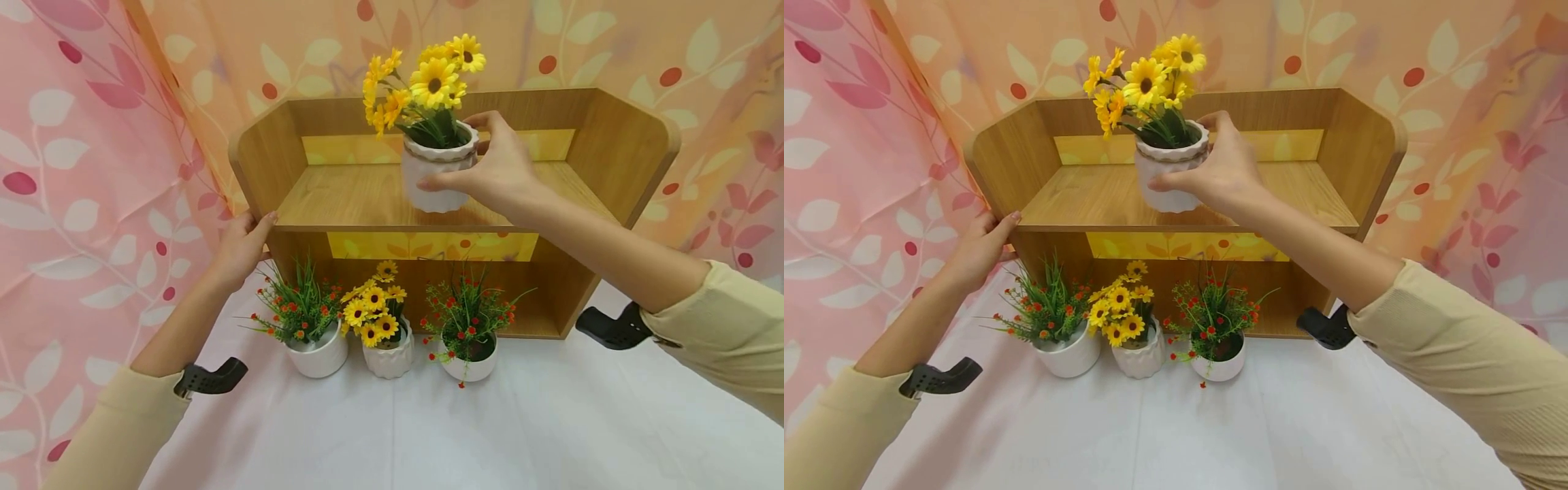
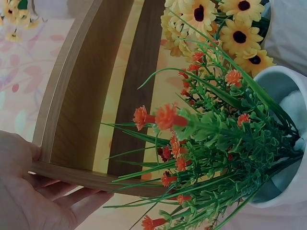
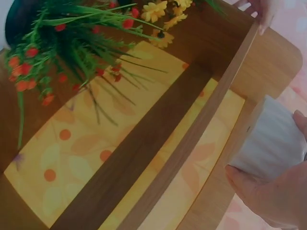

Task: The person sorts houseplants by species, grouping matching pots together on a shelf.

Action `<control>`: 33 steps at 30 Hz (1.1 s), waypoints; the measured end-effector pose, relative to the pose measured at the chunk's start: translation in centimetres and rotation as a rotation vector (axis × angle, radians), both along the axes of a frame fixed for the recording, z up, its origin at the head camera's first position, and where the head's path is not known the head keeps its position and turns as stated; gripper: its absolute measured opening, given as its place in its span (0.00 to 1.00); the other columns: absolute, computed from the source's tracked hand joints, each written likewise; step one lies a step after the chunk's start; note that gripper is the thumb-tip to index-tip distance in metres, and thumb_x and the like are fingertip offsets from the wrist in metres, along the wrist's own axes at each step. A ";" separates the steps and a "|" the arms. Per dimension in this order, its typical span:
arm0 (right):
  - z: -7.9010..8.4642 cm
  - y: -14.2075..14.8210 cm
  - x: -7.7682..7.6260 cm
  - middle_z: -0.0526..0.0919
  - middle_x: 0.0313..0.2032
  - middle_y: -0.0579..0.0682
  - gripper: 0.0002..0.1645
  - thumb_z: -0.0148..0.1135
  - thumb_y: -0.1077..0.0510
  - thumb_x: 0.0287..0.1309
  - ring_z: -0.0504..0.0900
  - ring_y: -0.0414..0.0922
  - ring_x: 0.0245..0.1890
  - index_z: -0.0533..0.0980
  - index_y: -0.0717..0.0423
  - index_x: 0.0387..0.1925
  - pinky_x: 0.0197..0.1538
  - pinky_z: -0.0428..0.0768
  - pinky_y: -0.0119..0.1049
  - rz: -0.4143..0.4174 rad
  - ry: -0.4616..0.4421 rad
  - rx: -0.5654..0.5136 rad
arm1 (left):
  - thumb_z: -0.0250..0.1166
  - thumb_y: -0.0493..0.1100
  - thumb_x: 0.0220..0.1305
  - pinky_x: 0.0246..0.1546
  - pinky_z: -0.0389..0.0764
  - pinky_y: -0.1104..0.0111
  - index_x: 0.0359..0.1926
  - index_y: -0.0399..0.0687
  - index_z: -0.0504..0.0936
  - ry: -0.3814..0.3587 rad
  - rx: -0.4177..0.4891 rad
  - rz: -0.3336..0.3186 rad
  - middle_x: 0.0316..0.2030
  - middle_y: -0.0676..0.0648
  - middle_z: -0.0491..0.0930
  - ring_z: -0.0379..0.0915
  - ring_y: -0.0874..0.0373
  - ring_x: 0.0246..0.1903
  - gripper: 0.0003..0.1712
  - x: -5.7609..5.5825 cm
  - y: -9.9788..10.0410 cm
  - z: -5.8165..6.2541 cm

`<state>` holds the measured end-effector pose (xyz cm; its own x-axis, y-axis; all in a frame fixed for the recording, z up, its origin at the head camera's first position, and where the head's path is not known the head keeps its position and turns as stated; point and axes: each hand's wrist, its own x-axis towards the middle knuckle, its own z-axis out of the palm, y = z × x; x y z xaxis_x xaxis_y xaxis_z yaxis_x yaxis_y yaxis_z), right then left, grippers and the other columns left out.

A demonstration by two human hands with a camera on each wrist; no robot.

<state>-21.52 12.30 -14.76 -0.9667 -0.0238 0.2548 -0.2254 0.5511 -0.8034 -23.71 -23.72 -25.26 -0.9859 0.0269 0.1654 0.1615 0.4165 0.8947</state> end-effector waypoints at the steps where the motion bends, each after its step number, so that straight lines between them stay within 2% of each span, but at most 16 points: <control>1: -0.1 -0.3 -0.2 0.72 0.69 0.56 0.63 0.88 0.46 0.45 0.73 0.50 0.66 0.60 0.50 0.76 0.64 0.78 0.47 0.001 0.003 -0.002 | 0.44 0.54 0.85 0.67 0.72 0.39 0.77 0.27 0.58 -0.001 0.000 0.001 0.70 0.26 0.67 0.67 0.36 0.69 0.38 0.0 0.0 0.0; 8: -0.6 -2.6 -1.8 0.73 0.67 0.54 0.60 0.88 0.47 0.44 0.73 0.48 0.60 0.62 0.52 0.74 0.60 0.78 0.42 0.020 0.025 -0.019 | 0.44 0.54 0.85 0.68 0.71 0.38 0.78 0.27 0.57 -0.006 0.011 -0.007 0.71 0.26 0.66 0.64 0.34 0.71 0.38 -0.1 0.0 0.0; 18: -1.1 -6.1 -4.3 0.71 0.71 0.52 0.59 0.87 0.47 0.46 0.71 0.47 0.69 0.61 0.54 0.73 0.67 0.77 0.39 0.058 0.045 -0.048 | 0.45 0.54 0.85 0.68 0.71 0.38 0.79 0.28 0.55 -0.013 0.006 -0.011 0.72 0.26 0.65 0.64 0.33 0.72 0.38 0.1 0.0 0.1; 27: -2.4 -8.3 -6.2 0.75 0.68 0.56 0.58 0.86 0.48 0.47 0.75 0.49 0.67 0.61 0.57 0.72 0.66 0.78 0.37 0.059 0.078 -0.028 | 0.44 0.54 0.85 0.67 0.72 0.39 0.79 0.28 0.57 -0.011 0.007 -0.011 0.71 0.26 0.66 0.65 0.34 0.71 0.38 0.0 0.1 0.0; 33: -3.1 -9.3 -6.9 0.74 0.68 0.56 0.59 0.86 0.47 0.48 0.75 0.49 0.67 0.60 0.58 0.73 0.65 0.79 0.37 0.060 0.077 -0.042 | 0.44 0.54 0.85 0.67 0.72 0.38 0.78 0.27 0.57 -0.011 -0.004 -0.007 0.71 0.25 0.66 0.65 0.33 0.71 0.38 0.1 0.1 0.0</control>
